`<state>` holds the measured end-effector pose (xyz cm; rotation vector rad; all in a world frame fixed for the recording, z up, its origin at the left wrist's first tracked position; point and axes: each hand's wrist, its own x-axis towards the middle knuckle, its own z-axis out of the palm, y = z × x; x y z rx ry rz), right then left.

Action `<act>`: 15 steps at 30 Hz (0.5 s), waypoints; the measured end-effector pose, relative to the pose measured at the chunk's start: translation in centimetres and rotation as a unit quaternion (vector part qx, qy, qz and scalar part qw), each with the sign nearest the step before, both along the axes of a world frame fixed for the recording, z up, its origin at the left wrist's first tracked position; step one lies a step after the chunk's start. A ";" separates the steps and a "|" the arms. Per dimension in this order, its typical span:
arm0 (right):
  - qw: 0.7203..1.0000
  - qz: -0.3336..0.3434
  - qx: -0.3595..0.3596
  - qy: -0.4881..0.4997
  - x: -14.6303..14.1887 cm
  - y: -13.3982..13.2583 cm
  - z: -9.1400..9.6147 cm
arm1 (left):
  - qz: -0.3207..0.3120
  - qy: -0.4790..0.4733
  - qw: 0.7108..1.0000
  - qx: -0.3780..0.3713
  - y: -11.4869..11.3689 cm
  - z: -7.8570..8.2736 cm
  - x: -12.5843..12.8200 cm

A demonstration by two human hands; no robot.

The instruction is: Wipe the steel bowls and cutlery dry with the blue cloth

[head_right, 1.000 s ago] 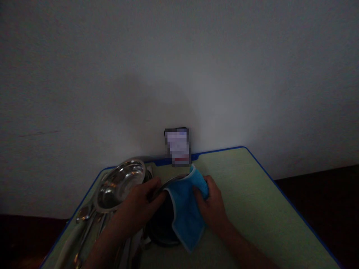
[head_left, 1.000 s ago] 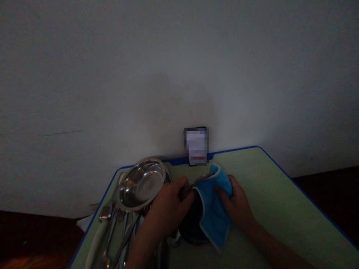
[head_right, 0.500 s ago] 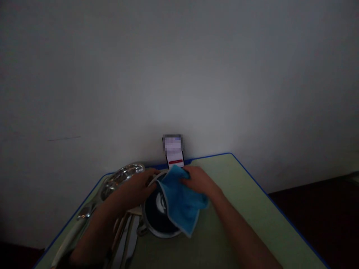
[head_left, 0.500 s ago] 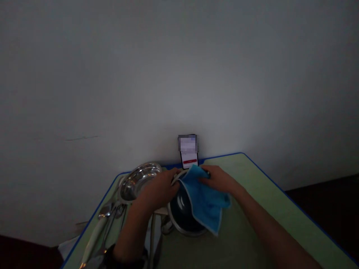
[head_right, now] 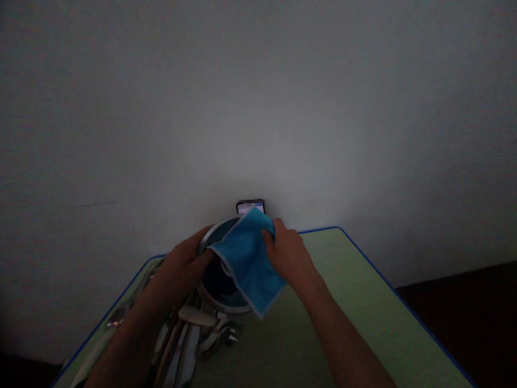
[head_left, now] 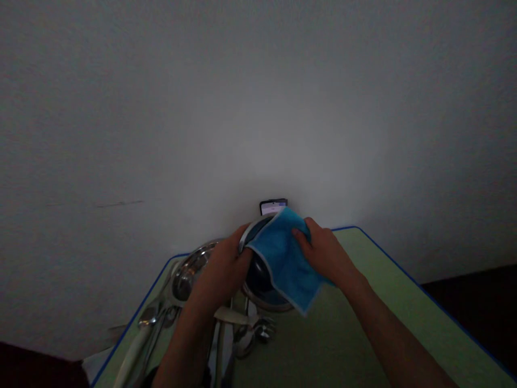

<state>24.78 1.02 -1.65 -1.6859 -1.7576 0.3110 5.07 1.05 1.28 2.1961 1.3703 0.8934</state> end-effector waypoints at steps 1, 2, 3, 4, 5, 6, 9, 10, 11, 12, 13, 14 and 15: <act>0.999 0.007 -0.017 0.035 -0.1 0.1 -0.3 | 0.042 -0.018 0.999 0.017 0.0 0.1 0.1; 0.996 0.027 -0.023 0.081 -0.3 0.2 -0.7 | 0.078 -0.036 0.996 0.033 -0.1 0.1 0.2; 0.988 0.055 -0.024 0.139 -0.5 0.3 -1.0 | 0.104 -0.052 0.992 0.048 -0.2 0.1 0.3; 0.978 0.076 -0.029 0.192 -0.6 0.3 -1.3 | 0.118 -0.064 0.989 0.058 -0.3 0.1 0.4; 0.967 0.088 -0.034 0.237 -0.7 0.3 -1.6 | 0.120 -0.070 0.988 0.061 -0.4 0.1 0.4; 0.958 0.092 -0.041 0.270 -0.8 0.2 -1.8 | 0.113 -0.073 0.989 0.058 -0.5 0.1 0.5; 0.951 0.102 -0.040 0.290 -0.1 0.1 -2.0 | 0.070 -0.070 0.994 0.036 -0.8 0.4 0.3; 0.955 0.110 -0.030 0.275 0.4 0.1 -1.8 | 0.055 -0.066 0.996 0.029 -0.9 0.6 0.2; 0.961 0.117 -0.017 0.250 0.9 0.0 -1.6 | 0.042 -0.056 0.997 0.024 -0.9 0.7 0.1; 0.970 0.116 -0.005 0.213 1.3 -0.2 -1.2 | 0.033 -0.042 0.998 0.021 -0.9 0.9 0.1; 0.979 0.113 0.005 0.167 1.8 -0.4 -0.7 | 0.024 -0.022 0.999 0.014 -0.9 1.0 0.0; 0.987 0.108 0.011 0.118 2.1 -0.6 -0.2 | 0.013 0.003 1.000 0.005 -0.9 1.1 0.0; 0.992 0.105 0.011 0.066 2.2 -0.9 0.4 | -0.001 0.031 1.000 -0.004 -0.8 1.2 0.0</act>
